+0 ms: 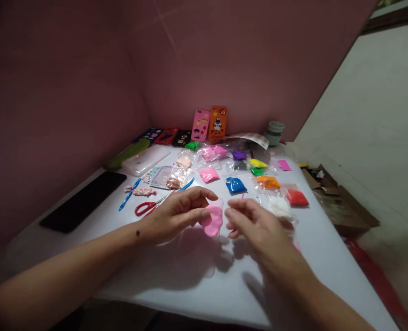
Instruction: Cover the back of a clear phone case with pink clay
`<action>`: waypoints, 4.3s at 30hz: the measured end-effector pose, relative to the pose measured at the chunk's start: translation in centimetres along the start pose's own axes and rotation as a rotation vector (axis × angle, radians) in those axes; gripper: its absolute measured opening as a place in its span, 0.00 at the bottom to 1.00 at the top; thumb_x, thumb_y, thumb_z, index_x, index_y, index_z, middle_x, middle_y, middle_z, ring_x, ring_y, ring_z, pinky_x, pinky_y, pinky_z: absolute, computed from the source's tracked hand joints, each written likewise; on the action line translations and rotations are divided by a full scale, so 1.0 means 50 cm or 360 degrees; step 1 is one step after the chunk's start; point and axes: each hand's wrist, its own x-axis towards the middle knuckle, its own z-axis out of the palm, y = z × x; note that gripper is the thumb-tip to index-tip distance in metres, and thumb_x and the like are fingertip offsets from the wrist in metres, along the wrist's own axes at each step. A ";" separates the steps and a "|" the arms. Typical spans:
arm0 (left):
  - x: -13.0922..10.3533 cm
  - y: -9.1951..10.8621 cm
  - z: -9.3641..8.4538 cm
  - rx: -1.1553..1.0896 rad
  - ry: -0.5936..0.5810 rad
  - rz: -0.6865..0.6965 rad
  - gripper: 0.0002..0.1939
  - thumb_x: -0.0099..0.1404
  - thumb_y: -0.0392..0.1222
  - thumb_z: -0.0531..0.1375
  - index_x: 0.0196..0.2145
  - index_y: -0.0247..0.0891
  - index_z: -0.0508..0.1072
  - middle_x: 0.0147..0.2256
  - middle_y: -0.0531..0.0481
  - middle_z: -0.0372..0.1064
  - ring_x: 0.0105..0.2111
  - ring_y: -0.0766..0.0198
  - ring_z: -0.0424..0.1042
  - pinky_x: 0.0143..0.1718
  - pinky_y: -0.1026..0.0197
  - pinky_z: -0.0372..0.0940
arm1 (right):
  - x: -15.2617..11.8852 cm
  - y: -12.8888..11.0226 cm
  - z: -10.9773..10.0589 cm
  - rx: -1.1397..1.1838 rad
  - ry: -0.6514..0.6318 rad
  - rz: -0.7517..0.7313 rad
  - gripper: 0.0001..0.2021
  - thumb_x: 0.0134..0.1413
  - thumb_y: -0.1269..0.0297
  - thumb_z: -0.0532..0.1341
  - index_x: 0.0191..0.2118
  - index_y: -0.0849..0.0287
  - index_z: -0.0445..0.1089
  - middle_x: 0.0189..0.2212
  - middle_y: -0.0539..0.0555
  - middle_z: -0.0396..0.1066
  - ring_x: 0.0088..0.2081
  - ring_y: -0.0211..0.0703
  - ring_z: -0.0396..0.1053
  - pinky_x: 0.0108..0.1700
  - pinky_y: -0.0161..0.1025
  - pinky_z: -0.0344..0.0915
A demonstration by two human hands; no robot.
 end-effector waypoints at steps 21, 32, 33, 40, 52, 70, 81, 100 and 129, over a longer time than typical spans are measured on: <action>0.004 0.001 -0.011 0.0335 0.0058 -0.0194 0.14 0.63 0.42 0.58 0.46 0.36 0.66 0.29 0.54 0.65 0.30 0.66 0.65 0.31 0.62 0.59 | 0.048 0.032 0.057 -0.0030 -0.0268 0.0036 0.15 0.54 0.52 0.62 0.27 0.59 0.71 0.23 0.51 0.68 0.27 0.39 0.62 0.30 0.38 0.58; 0.008 -0.004 -0.006 0.0482 0.0198 -0.0192 0.06 0.62 0.40 0.58 0.29 0.35 0.70 0.27 0.54 0.66 0.28 0.69 0.63 0.29 0.66 0.58 | 0.043 0.052 0.071 0.0180 -0.0272 0.0028 0.07 0.51 0.63 0.66 0.35 0.58 0.69 0.23 0.47 0.68 0.27 0.36 0.64 0.31 0.36 0.58; 0.008 -0.007 -0.005 0.0449 0.0220 -0.0176 0.06 0.61 0.39 0.58 0.29 0.34 0.70 0.27 0.54 0.66 0.28 0.69 0.63 0.29 0.66 0.58 | 0.042 0.051 0.071 0.0192 -0.0282 0.0032 0.07 0.51 0.64 0.66 0.35 0.58 0.69 0.23 0.46 0.68 0.27 0.36 0.64 0.31 0.36 0.58; 0.006 0.000 -0.010 0.0328 0.0254 -0.0270 0.14 0.62 0.43 0.58 0.44 0.35 0.66 0.25 0.55 0.65 0.23 0.69 0.63 0.23 0.65 0.57 | 0.026 0.041 0.069 0.0303 -0.0255 0.0017 0.10 0.52 0.67 0.65 0.41 0.56 0.66 0.21 0.43 0.66 0.25 0.34 0.63 0.31 0.35 0.57; -0.005 0.001 -0.039 0.0603 -0.0026 -0.0427 0.03 0.57 0.35 0.58 0.32 0.35 0.68 0.27 0.52 0.68 0.26 0.67 0.67 0.26 0.65 0.60 | 0.007 0.062 0.032 0.0123 -0.0059 0.0174 0.15 0.54 0.56 0.64 0.43 0.58 0.65 0.31 0.53 0.70 0.30 0.42 0.70 0.33 0.41 0.67; -0.001 -0.027 0.000 0.1206 0.0138 -0.0268 0.05 0.56 0.36 0.57 0.29 0.40 0.74 0.31 0.50 0.69 0.30 0.62 0.65 0.29 0.62 0.53 | 0.012 0.078 0.025 0.0148 -0.0201 0.0280 0.12 0.54 0.59 0.64 0.42 0.56 0.67 0.41 0.56 0.70 0.35 0.45 0.73 0.44 0.49 0.66; -0.036 -0.026 -0.038 0.1421 0.0475 -0.0418 0.12 0.61 0.42 0.56 0.40 0.39 0.73 0.25 0.49 0.68 0.26 0.59 0.65 0.28 0.61 0.53 | -0.008 0.034 0.024 0.0564 -0.0106 0.0617 0.17 0.44 0.65 0.69 0.43 0.58 0.71 0.41 0.58 0.73 0.48 0.56 0.69 0.53 0.52 0.60; -0.037 -0.022 -0.024 -0.0365 0.0362 -0.0889 0.07 0.57 0.41 0.62 0.33 0.37 0.68 0.18 0.59 0.56 0.16 0.74 0.50 0.15 0.69 0.40 | 0.010 0.027 0.044 0.0943 -0.0043 0.0582 0.09 0.39 0.76 0.68 0.31 0.62 0.75 0.34 0.58 0.74 0.38 0.46 0.72 0.46 0.41 0.69; 0.015 -0.032 -0.012 -0.0282 0.0516 -0.0530 0.21 0.52 0.34 0.64 0.44 0.35 0.64 0.26 0.56 0.65 0.25 0.69 0.65 0.28 0.65 0.57 | 0.073 0.046 0.105 0.1063 -0.0320 0.0409 0.12 0.37 0.73 0.72 0.30 0.61 0.71 0.26 0.50 0.72 0.29 0.38 0.68 0.35 0.35 0.64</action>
